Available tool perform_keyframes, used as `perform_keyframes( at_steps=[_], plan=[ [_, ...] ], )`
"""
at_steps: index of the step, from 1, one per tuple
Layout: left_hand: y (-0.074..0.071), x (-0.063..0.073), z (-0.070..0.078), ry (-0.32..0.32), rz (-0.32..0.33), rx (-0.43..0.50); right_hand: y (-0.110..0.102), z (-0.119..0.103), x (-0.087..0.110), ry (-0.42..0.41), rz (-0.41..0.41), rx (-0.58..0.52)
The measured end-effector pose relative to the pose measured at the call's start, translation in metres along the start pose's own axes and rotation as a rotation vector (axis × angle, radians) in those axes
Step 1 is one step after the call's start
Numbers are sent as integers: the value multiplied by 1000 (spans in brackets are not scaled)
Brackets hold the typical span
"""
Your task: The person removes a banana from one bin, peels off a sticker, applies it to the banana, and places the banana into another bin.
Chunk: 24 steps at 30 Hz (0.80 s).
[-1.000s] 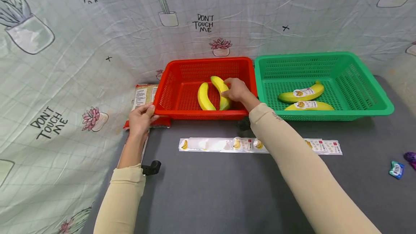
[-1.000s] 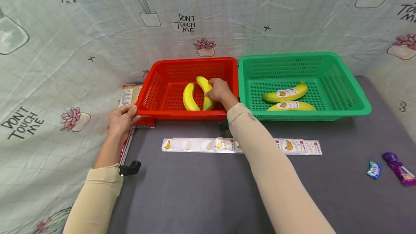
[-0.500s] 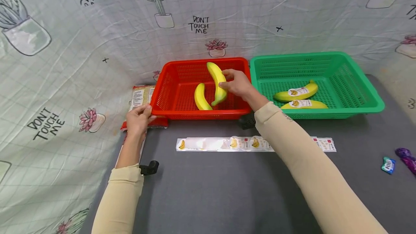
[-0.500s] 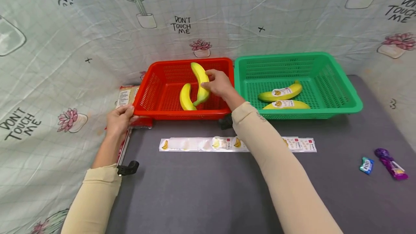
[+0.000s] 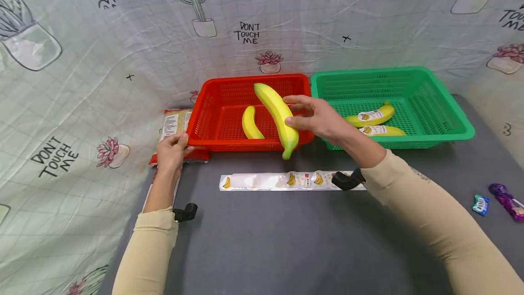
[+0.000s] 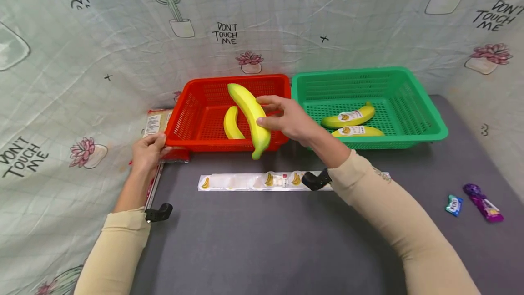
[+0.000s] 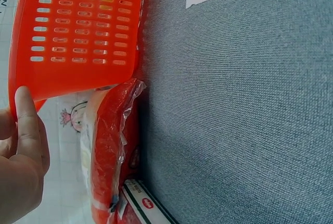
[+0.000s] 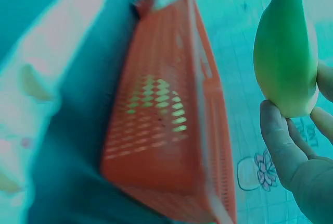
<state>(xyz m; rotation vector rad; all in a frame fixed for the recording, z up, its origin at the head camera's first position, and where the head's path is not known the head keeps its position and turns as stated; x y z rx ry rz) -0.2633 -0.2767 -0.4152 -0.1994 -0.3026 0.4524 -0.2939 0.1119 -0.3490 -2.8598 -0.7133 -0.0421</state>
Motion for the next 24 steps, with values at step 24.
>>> perform_keyframes(
  at_steps=[24],
  plan=[
    [0,-3,-2,14,3,43,12,106,124,11,-415,167]
  ],
)
Point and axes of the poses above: each hand's wrist, its own x-axis away from the middle knuckle, its own y-axis out of the palm, z = x × y, the point moved 3 cm from there along -x, towards the middle knuckle, and after that the axes turned 7 degrees about -x, right-handed, at the moved point
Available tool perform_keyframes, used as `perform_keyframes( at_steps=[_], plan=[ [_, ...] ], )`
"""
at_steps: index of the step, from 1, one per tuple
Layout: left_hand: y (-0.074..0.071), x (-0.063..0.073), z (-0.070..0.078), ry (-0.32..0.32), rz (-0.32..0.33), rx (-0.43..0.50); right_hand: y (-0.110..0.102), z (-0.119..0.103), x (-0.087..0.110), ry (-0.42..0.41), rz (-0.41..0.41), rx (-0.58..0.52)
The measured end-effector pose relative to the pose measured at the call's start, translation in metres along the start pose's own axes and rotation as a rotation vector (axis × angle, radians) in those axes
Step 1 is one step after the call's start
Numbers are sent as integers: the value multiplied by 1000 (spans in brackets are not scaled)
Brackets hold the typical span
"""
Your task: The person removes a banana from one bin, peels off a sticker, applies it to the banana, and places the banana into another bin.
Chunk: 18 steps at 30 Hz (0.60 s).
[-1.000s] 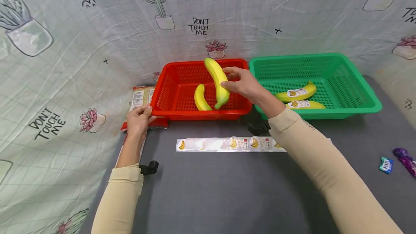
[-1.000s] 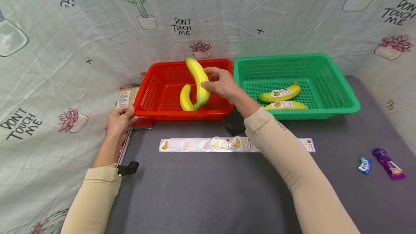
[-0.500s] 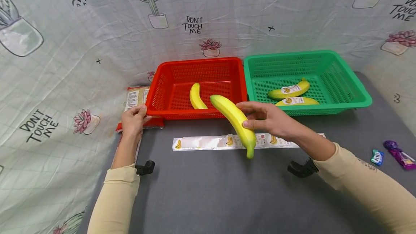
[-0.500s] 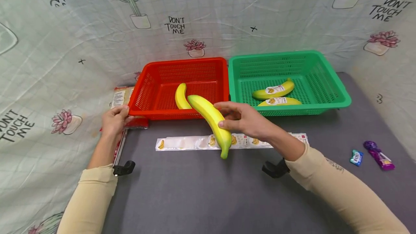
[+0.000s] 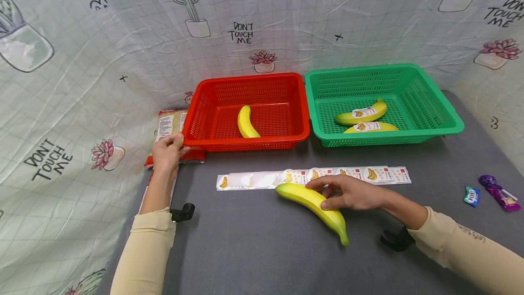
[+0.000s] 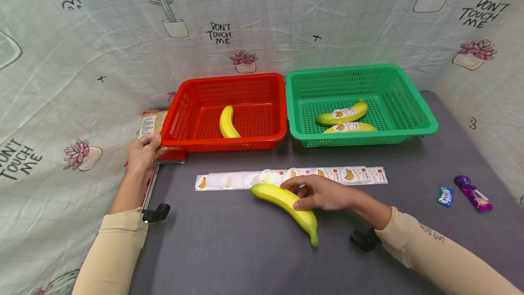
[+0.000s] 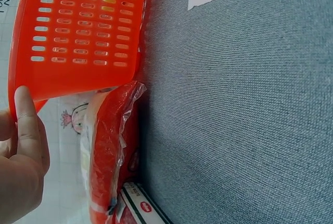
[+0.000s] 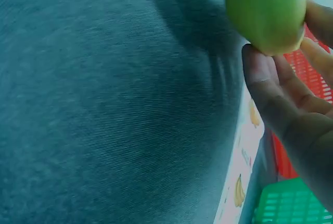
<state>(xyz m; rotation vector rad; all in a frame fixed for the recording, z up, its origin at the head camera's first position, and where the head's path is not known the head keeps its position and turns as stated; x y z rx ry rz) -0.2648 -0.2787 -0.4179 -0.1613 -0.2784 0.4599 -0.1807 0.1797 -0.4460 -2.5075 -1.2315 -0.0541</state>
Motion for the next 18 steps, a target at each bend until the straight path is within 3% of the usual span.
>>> perform_keyframes(
  at_steps=[6,18],
  plan=[
    [0,2,1,1,2,-15,9,5,2,0,-53,48],
    [3,4,-2,39,16,41,12,4,1,-16,-47,65]
  ],
)
Point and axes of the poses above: each hand's wrist, its own x-axis away from the middle knuckle, its own y-axis out of the palm, z = x × y, the point moved 3 cm from there along -x, towards the middle knuckle, and after that the axes turned 7 degrees about -x, right-handed, at the moved point
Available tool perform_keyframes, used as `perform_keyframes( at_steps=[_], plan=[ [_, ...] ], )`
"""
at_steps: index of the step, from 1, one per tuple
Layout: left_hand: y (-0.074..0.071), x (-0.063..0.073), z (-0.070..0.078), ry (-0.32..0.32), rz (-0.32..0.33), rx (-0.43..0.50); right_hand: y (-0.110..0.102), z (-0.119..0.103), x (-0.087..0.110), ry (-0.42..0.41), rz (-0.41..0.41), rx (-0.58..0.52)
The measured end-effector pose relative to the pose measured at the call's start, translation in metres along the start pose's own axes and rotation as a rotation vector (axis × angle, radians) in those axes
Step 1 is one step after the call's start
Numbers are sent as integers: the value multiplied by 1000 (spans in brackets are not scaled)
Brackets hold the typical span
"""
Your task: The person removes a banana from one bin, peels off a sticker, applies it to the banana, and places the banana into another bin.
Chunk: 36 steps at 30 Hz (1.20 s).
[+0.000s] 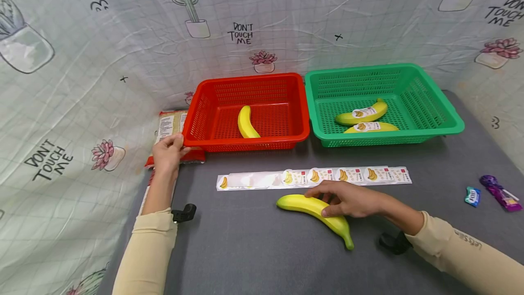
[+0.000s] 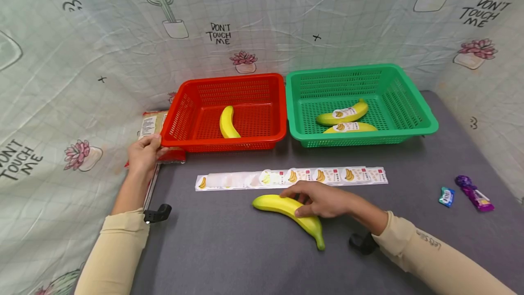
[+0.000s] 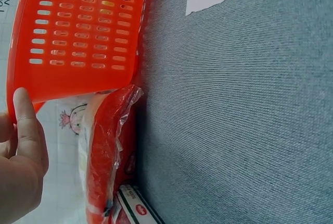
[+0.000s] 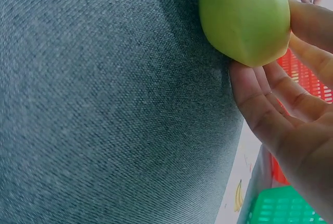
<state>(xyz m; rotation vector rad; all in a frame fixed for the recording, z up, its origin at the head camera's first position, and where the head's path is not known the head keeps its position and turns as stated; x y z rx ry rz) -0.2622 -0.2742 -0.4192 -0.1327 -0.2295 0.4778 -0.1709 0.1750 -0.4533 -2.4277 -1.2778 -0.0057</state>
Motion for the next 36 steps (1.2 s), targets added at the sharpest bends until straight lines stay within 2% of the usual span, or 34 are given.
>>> perform_keyframes(
  at_steps=[4,7,10,12,14,16,21,24,26,29,32,36],
  plan=[
    [3,7,-5,73,10,-51,0,1,1,0,4,-12],
    [6,16,-15,136,99,-166,1,1,1,-8,4,-19],
    [15,30,-26,185,195,-236,3,0,0,-16,5,-19],
    [25,41,-32,220,214,-256,3,0,-1,-16,7,-17],
    [39,52,-36,266,158,-275,4,-1,-1,-12,11,-14],
    [56,63,-36,332,36,-356,4,-2,0,-6,14,-16],
    [106,91,-32,546,-349,-699,3,0,1,15,20,-14],
    [131,101,-33,603,-478,-865,4,1,1,15,23,-8],
    [144,103,-34,605,-526,-957,5,0,0,18,25,-9],
    [157,105,-36,604,-555,-1068,5,-1,0,15,23,-14],
    [165,105,-37,605,-565,-1149,5,-2,1,13,24,-14],
    [171,106,-37,626,-561,-1203,5,-3,2,6,29,-7]
  ],
)
Point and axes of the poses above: each hand's wrist, its own x-axis away from the middle knuckle, its own y-axis out of the palm, z = x × y, the point moved 3 cm from there along -x, towards the middle knuckle, and after that the axes turned 7 degrees about -x, right-handed, at the moved point
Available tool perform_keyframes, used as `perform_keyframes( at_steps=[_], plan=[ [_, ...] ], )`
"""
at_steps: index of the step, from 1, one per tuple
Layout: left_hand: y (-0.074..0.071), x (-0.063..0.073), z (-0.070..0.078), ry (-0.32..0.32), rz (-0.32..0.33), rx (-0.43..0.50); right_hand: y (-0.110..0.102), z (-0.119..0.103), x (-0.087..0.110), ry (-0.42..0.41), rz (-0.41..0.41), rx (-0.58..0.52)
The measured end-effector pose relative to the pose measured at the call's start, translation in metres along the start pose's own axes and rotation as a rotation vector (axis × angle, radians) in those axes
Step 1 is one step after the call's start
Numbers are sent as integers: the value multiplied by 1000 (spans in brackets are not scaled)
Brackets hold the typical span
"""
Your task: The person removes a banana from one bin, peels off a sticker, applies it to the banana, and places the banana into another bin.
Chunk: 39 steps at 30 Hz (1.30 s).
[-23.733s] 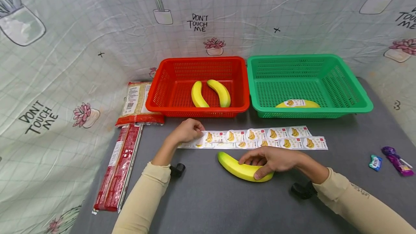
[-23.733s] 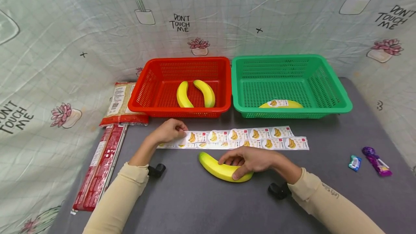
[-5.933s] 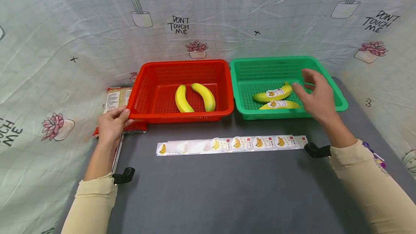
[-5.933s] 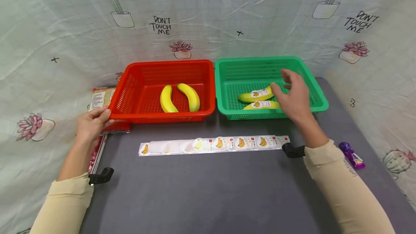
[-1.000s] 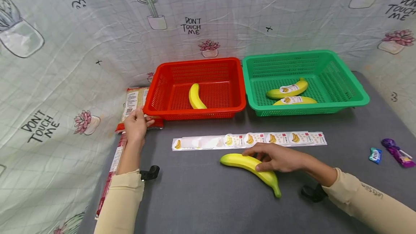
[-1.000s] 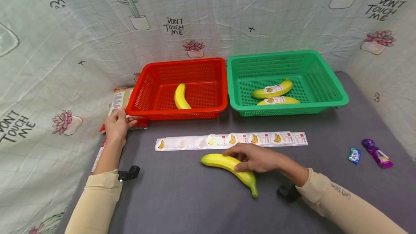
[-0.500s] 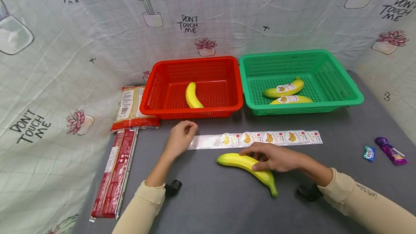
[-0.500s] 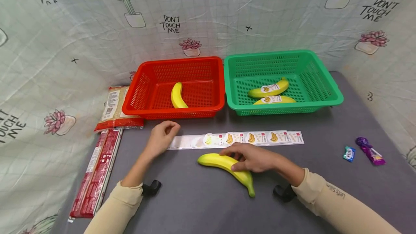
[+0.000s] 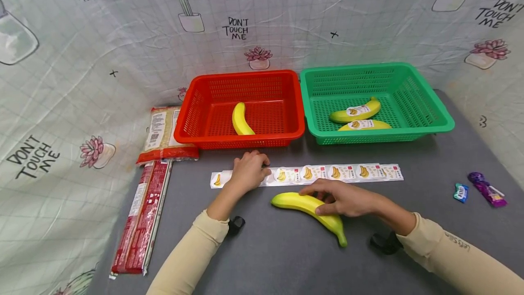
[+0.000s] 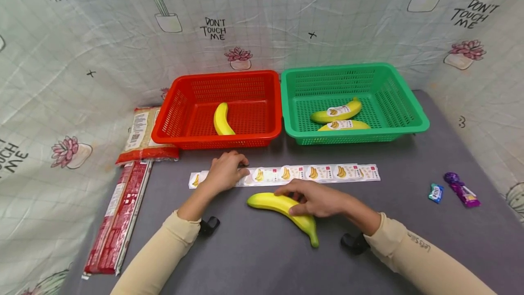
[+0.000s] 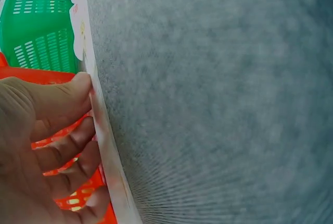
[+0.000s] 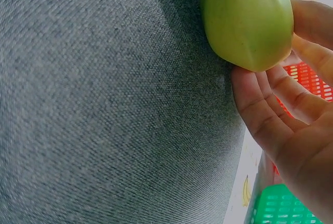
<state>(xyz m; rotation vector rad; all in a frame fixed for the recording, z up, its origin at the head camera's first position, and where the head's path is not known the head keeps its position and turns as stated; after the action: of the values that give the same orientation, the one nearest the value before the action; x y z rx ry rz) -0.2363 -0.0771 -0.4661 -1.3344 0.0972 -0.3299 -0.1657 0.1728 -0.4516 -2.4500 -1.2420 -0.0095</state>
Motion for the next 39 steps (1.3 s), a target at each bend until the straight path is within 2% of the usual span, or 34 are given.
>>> perform_keyframes(
  at_steps=[8,18,23,32,35,39],
  plan=[
    [0,-2,2,29,13,-12,0,1,0,15,11,22],
    [-4,-3,0,23,-69,16,1,-1,-1,12,11,44],
    [-9,-4,-3,37,-81,93,1,-2,-1,22,13,37],
    [-13,-7,-10,41,-131,287,-3,0,-3,19,16,14],
    [-13,-8,-11,46,-140,307,-12,-1,-7,39,50,8],
    [-14,-9,-12,52,-164,328,-31,-5,-18,53,150,41]
  ],
)
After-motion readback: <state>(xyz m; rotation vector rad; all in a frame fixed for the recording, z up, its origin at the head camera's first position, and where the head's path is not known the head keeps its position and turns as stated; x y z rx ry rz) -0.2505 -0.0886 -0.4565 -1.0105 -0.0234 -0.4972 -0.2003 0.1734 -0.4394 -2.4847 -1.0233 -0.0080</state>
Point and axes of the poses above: each hand's wrist, its own x-axis away from the middle knuckle, its own y-axis out of the palm, z = x × y, the point moved 3 cm from there along -x, towards the middle knuckle, and after that the axes turned 7 degrees about -x, right-handed, at the moved point
